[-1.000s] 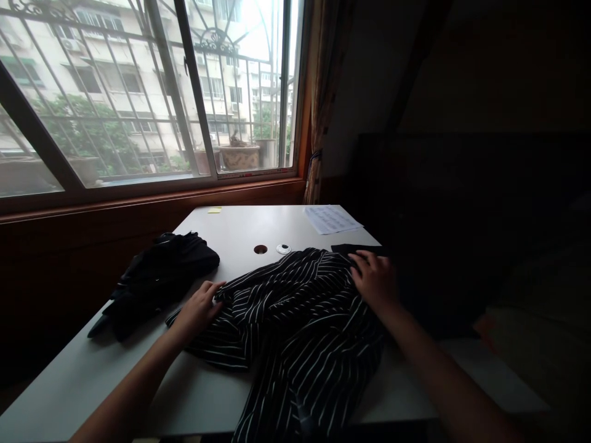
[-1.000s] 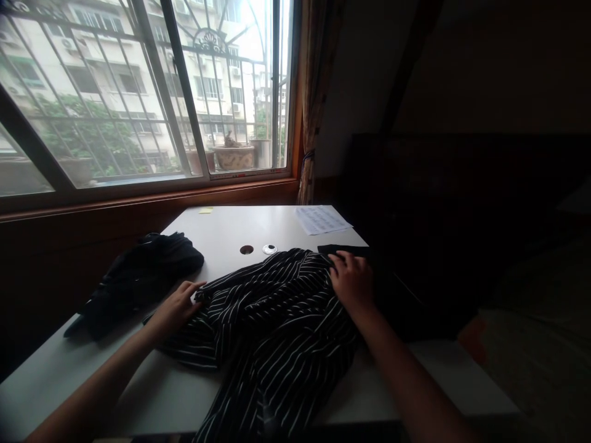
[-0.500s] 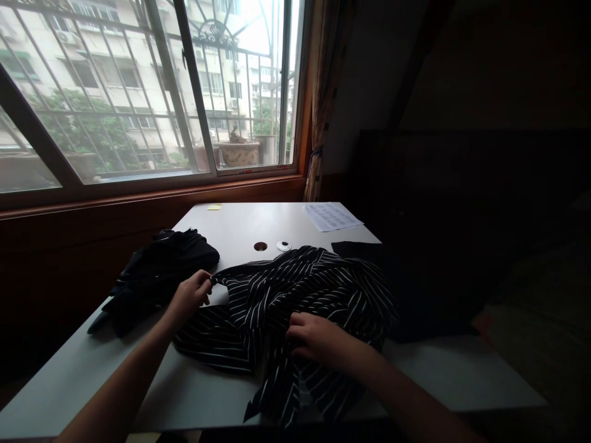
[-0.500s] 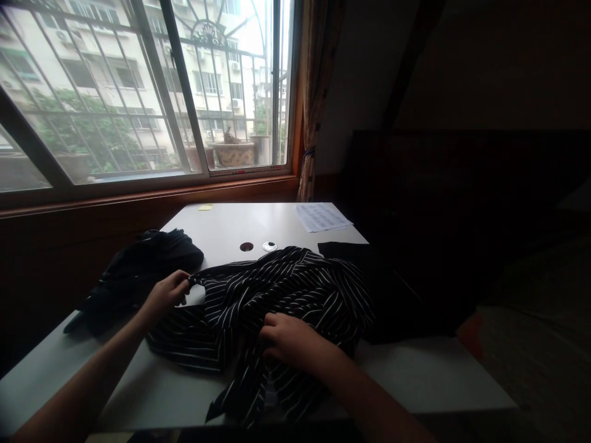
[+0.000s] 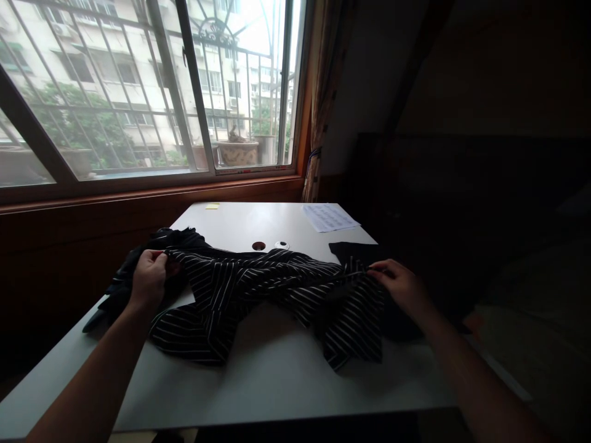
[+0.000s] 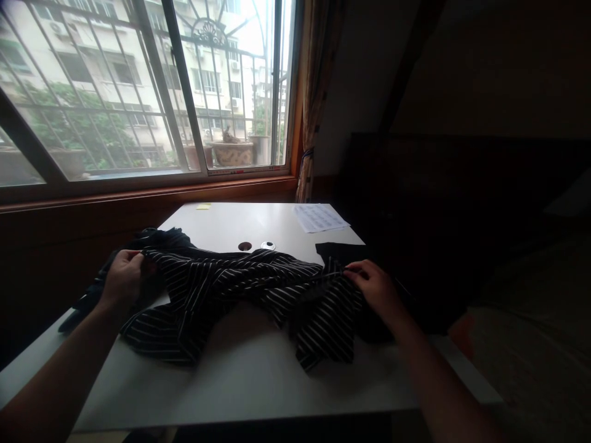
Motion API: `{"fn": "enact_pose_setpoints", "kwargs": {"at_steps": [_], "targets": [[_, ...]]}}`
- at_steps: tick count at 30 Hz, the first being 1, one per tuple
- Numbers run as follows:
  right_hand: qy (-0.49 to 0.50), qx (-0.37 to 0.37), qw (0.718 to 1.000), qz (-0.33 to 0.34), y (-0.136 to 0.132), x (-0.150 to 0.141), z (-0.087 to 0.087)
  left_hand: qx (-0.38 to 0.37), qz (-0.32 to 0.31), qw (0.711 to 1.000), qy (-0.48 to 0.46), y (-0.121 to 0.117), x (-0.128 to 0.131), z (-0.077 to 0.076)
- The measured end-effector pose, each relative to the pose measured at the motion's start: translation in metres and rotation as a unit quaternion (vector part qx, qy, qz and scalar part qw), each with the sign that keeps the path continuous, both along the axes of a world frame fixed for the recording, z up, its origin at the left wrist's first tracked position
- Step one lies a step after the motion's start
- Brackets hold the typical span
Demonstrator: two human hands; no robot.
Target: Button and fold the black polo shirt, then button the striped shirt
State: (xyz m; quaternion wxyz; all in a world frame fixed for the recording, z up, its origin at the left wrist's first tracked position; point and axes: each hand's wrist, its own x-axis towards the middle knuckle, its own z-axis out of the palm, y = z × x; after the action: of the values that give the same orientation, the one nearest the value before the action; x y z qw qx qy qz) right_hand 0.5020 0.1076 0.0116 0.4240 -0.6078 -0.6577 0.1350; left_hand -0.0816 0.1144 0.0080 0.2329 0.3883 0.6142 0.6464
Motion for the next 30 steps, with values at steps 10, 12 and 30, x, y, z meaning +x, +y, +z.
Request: {"fn": "enact_pose_setpoints", "kwargs": {"at_steps": [10, 12, 30], "targets": [[0.225, 0.002, 0.967, -0.121, 0.021, 0.017, -0.032, -0.005, -0.112, 0.994, -0.004, 0.008, 0.016, -0.017], [0.233, 0.004, 0.966, -0.108, 0.022, 0.010, -0.034, -0.004, -0.126, 0.986, 0.107, -0.001, 0.027, -0.022], [-0.289, -0.103, 0.917, 0.256, -0.058, -0.072, -0.006, -0.093, -0.298, 0.802, 0.509, -0.068, 0.065, -0.038]]}}
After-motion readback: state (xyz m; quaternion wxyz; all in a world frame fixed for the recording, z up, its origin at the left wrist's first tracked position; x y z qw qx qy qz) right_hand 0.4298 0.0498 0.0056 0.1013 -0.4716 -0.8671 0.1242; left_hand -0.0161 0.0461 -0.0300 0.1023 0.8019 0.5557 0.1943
